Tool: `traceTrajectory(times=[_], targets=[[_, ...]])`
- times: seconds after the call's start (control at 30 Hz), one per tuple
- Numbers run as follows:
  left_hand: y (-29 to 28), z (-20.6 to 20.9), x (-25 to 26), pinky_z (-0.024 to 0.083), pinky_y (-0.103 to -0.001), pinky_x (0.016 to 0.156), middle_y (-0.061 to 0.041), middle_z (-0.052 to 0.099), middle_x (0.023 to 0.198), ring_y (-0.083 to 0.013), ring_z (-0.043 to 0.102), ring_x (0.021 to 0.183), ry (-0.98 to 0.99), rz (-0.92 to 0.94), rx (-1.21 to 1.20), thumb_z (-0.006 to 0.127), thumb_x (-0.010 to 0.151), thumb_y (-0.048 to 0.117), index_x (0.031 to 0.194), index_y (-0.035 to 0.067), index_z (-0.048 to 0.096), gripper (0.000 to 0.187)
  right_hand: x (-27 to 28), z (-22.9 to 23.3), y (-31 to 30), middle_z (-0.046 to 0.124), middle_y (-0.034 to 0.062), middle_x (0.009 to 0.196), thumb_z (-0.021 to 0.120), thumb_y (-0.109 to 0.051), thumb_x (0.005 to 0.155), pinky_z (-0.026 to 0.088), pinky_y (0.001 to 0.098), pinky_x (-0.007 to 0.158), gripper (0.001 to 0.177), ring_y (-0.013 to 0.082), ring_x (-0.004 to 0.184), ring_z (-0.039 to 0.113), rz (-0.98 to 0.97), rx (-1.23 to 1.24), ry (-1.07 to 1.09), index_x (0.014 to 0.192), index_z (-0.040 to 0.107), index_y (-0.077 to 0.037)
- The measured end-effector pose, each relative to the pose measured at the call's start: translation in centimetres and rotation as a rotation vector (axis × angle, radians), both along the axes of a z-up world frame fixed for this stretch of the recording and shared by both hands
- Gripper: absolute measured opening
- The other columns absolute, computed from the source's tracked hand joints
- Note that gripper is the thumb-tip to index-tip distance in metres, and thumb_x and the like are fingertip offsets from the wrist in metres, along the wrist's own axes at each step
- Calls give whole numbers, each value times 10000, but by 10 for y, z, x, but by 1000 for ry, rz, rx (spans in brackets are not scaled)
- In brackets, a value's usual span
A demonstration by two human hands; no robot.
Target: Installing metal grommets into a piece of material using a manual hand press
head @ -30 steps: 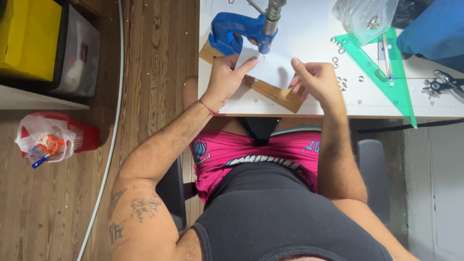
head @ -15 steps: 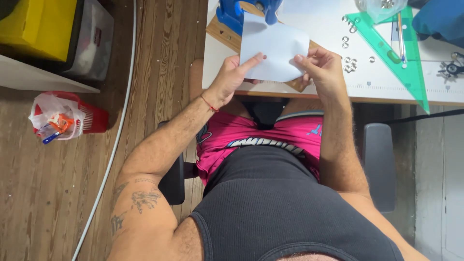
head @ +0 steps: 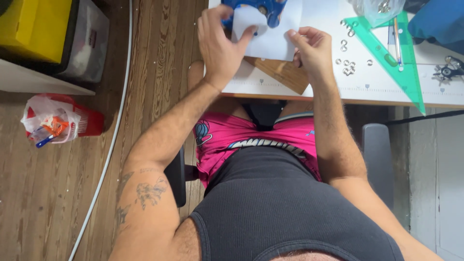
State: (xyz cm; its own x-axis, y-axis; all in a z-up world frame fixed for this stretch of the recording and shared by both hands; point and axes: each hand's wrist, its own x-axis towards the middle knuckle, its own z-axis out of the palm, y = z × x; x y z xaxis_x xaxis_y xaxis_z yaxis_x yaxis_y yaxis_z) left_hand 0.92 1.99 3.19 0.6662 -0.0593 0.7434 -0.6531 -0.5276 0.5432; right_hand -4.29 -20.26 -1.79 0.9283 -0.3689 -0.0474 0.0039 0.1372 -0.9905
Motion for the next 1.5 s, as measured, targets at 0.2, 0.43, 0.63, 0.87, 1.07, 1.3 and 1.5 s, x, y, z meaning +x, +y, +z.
traceTrajectory(times=[0.2,0.43,0.63,0.87,1.07,1.3,1.5], targets=[[-2,-4,-2,436,-411,907,-31,674,1250,-265,598,1123,-313,-235,509,680,1031,259,1131,107,709,184,13,19,10,658,-51,672,793,-233,975,355,151,347,166,7,434,485,73,-94,-29,968,734,-77],[-10,-15,18,430,-426,849,38,696,1192,-265,562,1033,-210,-298,432,669,1027,286,1104,121,744,196,21,22,-1,707,-2,756,803,-279,963,407,153,373,210,34,554,602,119,-52,-2,992,715,-90],[-6,-11,25,401,-444,862,17,642,1127,-271,539,996,-239,-328,461,638,1051,304,1144,137,745,219,29,10,-2,715,-27,770,816,-326,943,447,157,385,224,11,574,600,107,-49,28,977,703,-136],[-4,-20,33,362,-453,912,83,686,1163,-217,559,1077,-189,-398,353,770,990,347,1095,167,787,209,29,6,-1,723,-3,782,802,-299,957,447,158,388,223,26,573,613,147,-16,-43,1017,722,-99],[-13,-21,35,335,-429,895,158,704,1074,-187,554,996,-134,-316,303,793,944,407,981,248,812,165,29,6,-1,730,-1,812,781,-329,985,459,157,405,246,28,608,629,169,-104,-69,1050,718,-100],[-12,-28,39,401,-455,833,40,610,1064,-252,532,971,-245,-325,416,677,1036,406,1104,211,768,225,32,9,-1,743,3,836,767,-336,986,434,155,395,236,28,621,642,180,-115,-31,1043,737,-109],[-15,-29,45,387,-439,838,91,695,1060,-227,565,996,-268,-359,358,717,1004,400,1025,168,742,234,35,4,-3,740,11,824,760,-293,994,427,149,385,206,15,589,606,187,-86,-42,1053,741,-96]])
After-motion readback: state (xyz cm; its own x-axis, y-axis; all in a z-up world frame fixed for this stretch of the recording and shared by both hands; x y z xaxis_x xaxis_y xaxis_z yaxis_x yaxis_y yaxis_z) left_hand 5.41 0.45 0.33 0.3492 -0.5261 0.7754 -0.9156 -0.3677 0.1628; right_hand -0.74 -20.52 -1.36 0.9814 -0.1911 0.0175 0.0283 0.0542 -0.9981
